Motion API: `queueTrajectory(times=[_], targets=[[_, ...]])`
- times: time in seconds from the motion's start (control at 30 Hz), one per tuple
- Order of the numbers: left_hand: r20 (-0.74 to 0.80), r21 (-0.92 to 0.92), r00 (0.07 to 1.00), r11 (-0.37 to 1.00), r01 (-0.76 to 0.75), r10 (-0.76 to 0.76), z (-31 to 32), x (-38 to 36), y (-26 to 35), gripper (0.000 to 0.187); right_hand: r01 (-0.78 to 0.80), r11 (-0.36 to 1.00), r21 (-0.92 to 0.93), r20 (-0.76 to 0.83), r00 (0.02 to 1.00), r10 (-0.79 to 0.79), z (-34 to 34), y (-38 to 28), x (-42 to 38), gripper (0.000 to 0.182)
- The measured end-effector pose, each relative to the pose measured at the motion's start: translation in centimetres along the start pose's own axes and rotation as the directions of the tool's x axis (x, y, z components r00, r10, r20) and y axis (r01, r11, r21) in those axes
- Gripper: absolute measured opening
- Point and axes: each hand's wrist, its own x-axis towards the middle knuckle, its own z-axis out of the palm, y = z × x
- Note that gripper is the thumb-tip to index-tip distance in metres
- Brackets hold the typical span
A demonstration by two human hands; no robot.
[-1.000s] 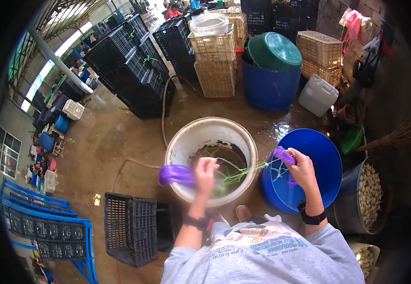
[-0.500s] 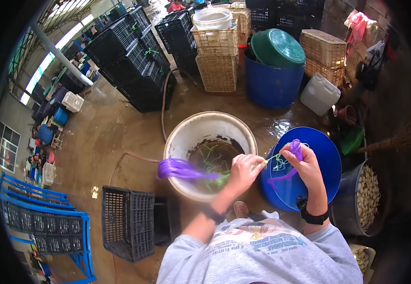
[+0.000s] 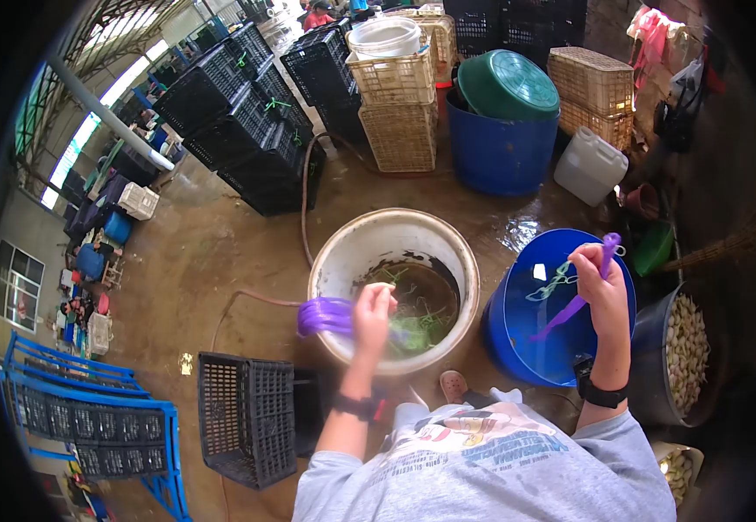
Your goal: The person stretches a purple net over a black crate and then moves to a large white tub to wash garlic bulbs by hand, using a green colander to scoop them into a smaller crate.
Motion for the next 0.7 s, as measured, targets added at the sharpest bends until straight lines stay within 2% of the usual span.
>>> queueTrajectory(times=[0.03, 0.1, 0.13, 0.17, 0.2, 0.23, 0.27, 0.3, 0.4, 0.47, 0.5, 0.53, 0.57, 0.6, 0.63, 0.67, 0.7], targets=[[0.090, 0.390, 0.979, 0.898, -0.205, 0.184, -0.7, 0.2, 0.3, 0.026, 0.092, 0.985, -0.147, 0.005, 0.996, -0.092, 0.4, 0.2, 0.1, 0.012], [0.111, 0.700, 0.915, 0.623, -0.349, 0.389, -0.3, -0.6, 3.0, 0.049, 0.273, 0.868, -0.414, 0.072, 0.961, -0.268, 2.6, 1.0, 0.5, 0.010], [0.231, 0.556, 0.903, 0.713, -0.427, 0.361, 0.0, -0.5, 4.2, 0.060, 0.370, 0.798, -0.476, 0.218, 0.928, -0.301, 4.0, 1.7, 0.4, 0.010], [0.350, 0.296, 0.887, 0.862, -0.411, 0.302, 0.2, -0.6, 6.6, 0.064, 0.353, 0.808, -0.472, 0.289, 0.928, -0.236, 5.6, 2.3, -0.2, 0.015], [0.407, 0.080, 0.868, 0.936, -0.343, 0.284, 1.2, -1.3, 7.1, 0.071, 0.271, 0.805, -0.528, 0.402, 0.914, -0.044, 7.1, 2.1, -0.9, 0.016], [0.468, 0.015, 0.837, 0.944, -0.329, 0.284, 1.6, -2.0, 8.0, 0.074, 0.393, 0.816, -0.424, 0.481, 0.861, -0.164, 8.8, 3.2, -1.4, 0.020], [0.470, -0.089, 0.842, 0.963, -0.254, 0.266, 1.8, -2.6, 8.7, 0.075, 0.351, 0.819, -0.455, 0.553, 0.831, -0.049, 9.9, 3.3, -1.8, 0.023], [0.481, -0.195, 0.840, 0.965, -0.177, 0.252, 1.8, -3.1, 9.0, 0.077, 0.392, 0.792, -0.468, 0.653, 0.757, 0.011, 10.8, 3.1, -1.9, 0.025], [0.439, -0.116, 0.848, 0.955, -0.274, 0.297, -0.5, -4.4, 8.2, 0.067, 0.498, 0.726, -0.475, 0.773, 0.631, 0.073, 12.1, 3.4, -1.4, 0.027], [0.451, -0.081, 0.862, 0.972, -0.219, 0.232, -2.3, -5.6, 7.4, 0.054, 0.553, 0.711, -0.434, 0.827, 0.558, 0.070, 12.8, 4.5, -1.1, 0.028], [0.456, -0.063, 0.867, 0.980, -0.191, 0.199, -3.2, -6.3, 6.9, 0.047, 0.554, 0.702, -0.447, 0.852, 0.503, 0.145, 13.4, 4.9, -1.1, 0.028], [0.395, -0.061, 0.893, 0.976, -0.210, 0.217, -3.9, -7.1, 6.7, 0.029, 0.549, 0.719, -0.426, 0.875, 0.451, 0.174, 14.4, 5.2, -1.4, 0.027], [0.305, -0.153, 0.950, 0.988, -0.013, 0.060, -4.7, -8.2, 6.5, 0.026, 0.540, 0.732, -0.415, 0.891, 0.405, 0.206, 15.4, 5.4, -1.7, 0.027], [0.246, -0.265, 0.963, 0.948, 0.175, -0.109, -5.3, -9.3, 6.4, 0.024, 0.546, 0.747, -0.380, 0.906, 0.381, 0.183, 16.5, 5.9, -1.7, 0.029], [0.162, -0.298, 0.928, 0.879, 0.371, -0.336, -6.3, -10.2, 6.5, 0.020, 0.541, 0.761, -0.359, 0.912, 0.376, 0.164, 17.5, 6.4, -1.9, 0.030], [-0.021, -0.315, 0.950, 0.904, 0.291, -0.313, -7.2, -11.2, 5.4, 0.017, 0.479, 0.775, -0.413, 0.880, 0.429, 0.204, 18.9, 5.5, -2.2, 0.035], [-0.205, -0.409, 0.898, 0.868, 0.282, -0.389, -8.3, -12.8, 3.5, 0.015, 0.540, 0.806, -0.245, 0.882, 0.469, -0.046, 19.9, 7.8, -2.4, 0.039]])
